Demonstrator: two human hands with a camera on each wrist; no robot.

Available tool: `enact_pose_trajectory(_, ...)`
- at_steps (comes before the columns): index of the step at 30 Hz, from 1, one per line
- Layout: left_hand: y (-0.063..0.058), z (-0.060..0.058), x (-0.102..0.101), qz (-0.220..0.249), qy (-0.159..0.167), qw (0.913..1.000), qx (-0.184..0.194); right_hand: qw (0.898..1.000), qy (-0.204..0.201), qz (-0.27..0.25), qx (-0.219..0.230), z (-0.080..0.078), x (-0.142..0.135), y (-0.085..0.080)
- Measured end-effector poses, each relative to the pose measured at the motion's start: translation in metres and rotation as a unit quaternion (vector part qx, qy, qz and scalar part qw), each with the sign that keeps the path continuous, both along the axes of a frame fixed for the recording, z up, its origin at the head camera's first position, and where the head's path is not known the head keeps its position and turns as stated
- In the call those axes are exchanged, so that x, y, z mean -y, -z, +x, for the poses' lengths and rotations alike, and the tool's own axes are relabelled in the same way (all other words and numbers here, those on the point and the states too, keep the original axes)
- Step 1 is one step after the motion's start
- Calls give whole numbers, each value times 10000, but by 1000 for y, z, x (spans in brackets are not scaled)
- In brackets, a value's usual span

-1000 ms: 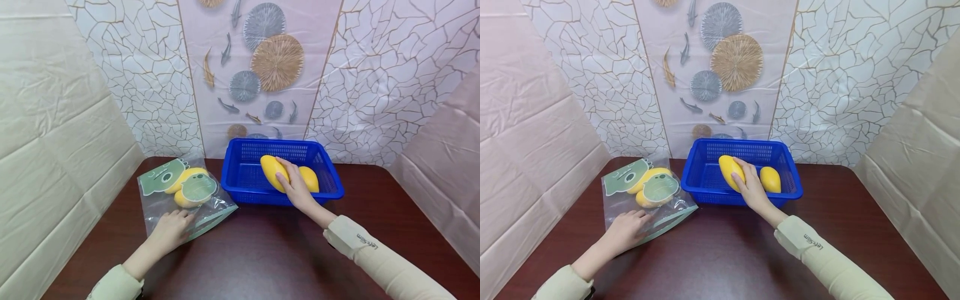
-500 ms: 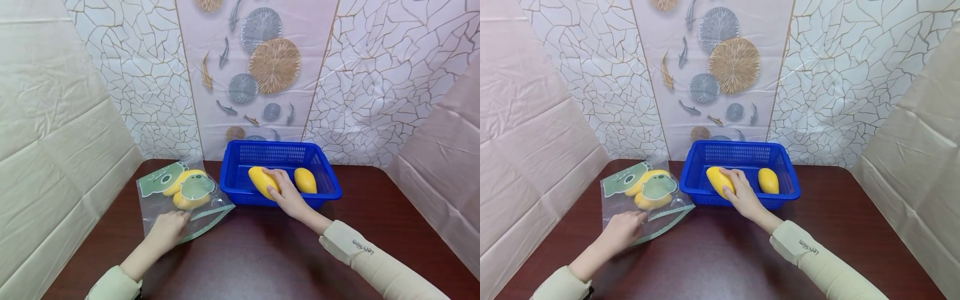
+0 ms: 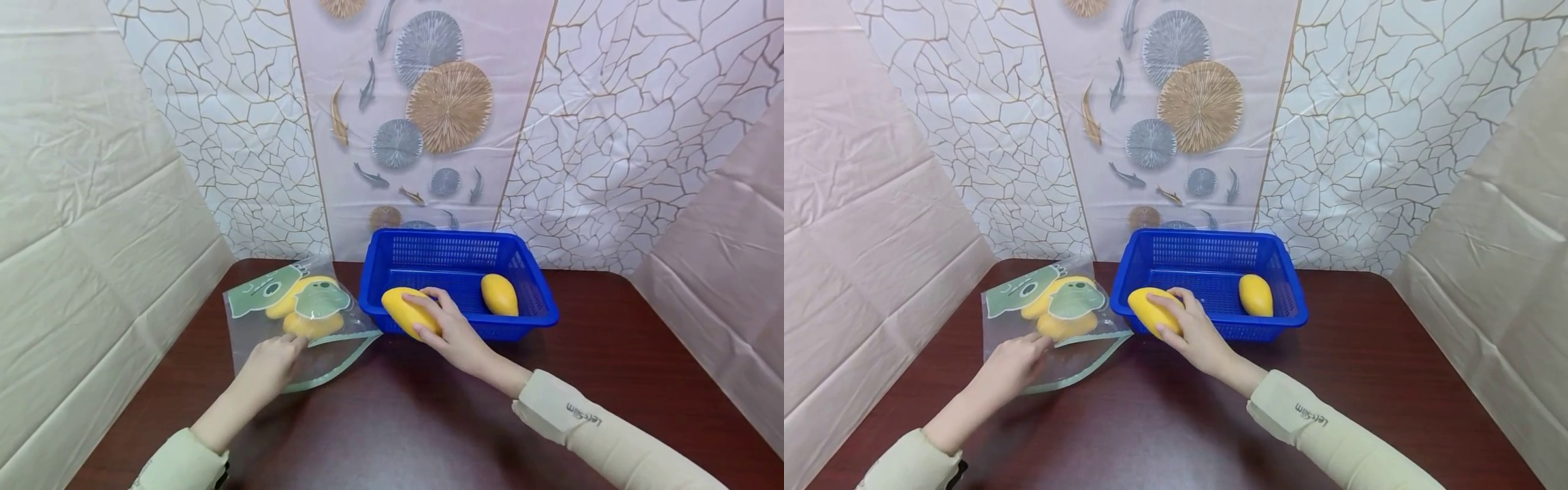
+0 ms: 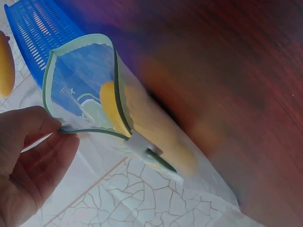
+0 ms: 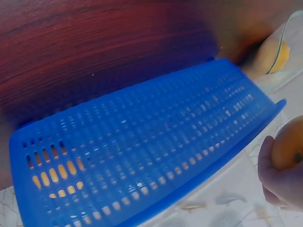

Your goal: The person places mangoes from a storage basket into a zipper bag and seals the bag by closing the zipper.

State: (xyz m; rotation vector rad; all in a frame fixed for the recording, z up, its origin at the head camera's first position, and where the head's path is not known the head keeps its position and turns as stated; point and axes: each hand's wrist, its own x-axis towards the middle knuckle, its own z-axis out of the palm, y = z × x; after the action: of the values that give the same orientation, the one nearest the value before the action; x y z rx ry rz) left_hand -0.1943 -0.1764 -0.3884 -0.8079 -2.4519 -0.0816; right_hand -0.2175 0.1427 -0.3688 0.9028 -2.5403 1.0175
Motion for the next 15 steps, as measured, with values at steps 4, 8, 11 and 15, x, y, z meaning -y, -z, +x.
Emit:
enact_pose_trajectory(4,-4,0,0,103,-22,9999,33,9997,-128,207,-94,6,8,2)
enact_pose_trajectory(8,-8,0,0,157,-75,9998,124,9985,-293,449,-137,11,17,5)
enact_pose_trajectory(11,-12,-1,-1,133,-113,9997,195,9974,-414,558,-177,13,24,7)
enact_pose_trajectory(15,-17,-2,0,81,-180,9995,231,9950,-622,722,-285,16,32,10)
